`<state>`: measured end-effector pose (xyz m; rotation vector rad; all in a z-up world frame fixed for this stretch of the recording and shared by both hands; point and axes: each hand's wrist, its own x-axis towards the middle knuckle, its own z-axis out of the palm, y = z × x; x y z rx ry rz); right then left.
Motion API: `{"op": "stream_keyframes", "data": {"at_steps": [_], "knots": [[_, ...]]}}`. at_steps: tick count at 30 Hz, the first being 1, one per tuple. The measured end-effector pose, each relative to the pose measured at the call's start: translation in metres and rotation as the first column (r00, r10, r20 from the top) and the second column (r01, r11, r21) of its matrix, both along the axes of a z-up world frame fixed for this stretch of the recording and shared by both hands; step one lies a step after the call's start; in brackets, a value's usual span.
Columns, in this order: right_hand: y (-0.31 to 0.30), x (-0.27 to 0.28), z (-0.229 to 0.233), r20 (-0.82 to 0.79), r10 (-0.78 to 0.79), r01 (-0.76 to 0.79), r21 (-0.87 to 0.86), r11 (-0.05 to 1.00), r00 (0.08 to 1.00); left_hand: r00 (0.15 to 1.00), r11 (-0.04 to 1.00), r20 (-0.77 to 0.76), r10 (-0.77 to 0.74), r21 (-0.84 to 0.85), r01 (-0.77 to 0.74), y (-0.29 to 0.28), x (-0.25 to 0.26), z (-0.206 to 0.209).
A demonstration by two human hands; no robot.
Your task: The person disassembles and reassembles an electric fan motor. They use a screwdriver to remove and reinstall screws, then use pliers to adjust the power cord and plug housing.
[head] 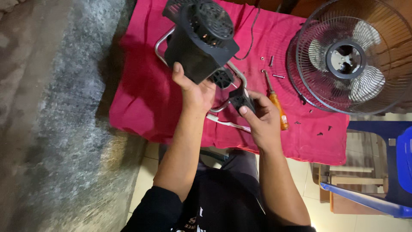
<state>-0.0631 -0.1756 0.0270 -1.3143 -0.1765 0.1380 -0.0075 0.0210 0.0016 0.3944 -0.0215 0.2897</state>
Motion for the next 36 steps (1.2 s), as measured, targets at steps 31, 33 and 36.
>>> {"op": "stream_keyframes", "data": {"at_steps": [31, 33, 36], "knots": [[0.004, 0.014, 0.021, -0.079, -0.055, 0.085, 0.453, 0.888, 0.995, 0.998, 0.996, -0.005, 0.067, -0.051, -0.067, 0.004, -0.007, 0.001], [0.007, 0.017, 0.021, -0.029, -0.073, 0.077, 0.528, 0.845, 0.997, 0.997, 0.997, 0.014, 0.079, -0.024, -0.079, 0.001, -0.004, 0.005], [0.020, 0.018, 0.016, -0.006, -0.176, 0.149, 0.562, 0.814, 0.984, 0.992, 0.992, 0.028, 0.123, 0.038, -0.124, -0.005, 0.001, 0.013]]}}
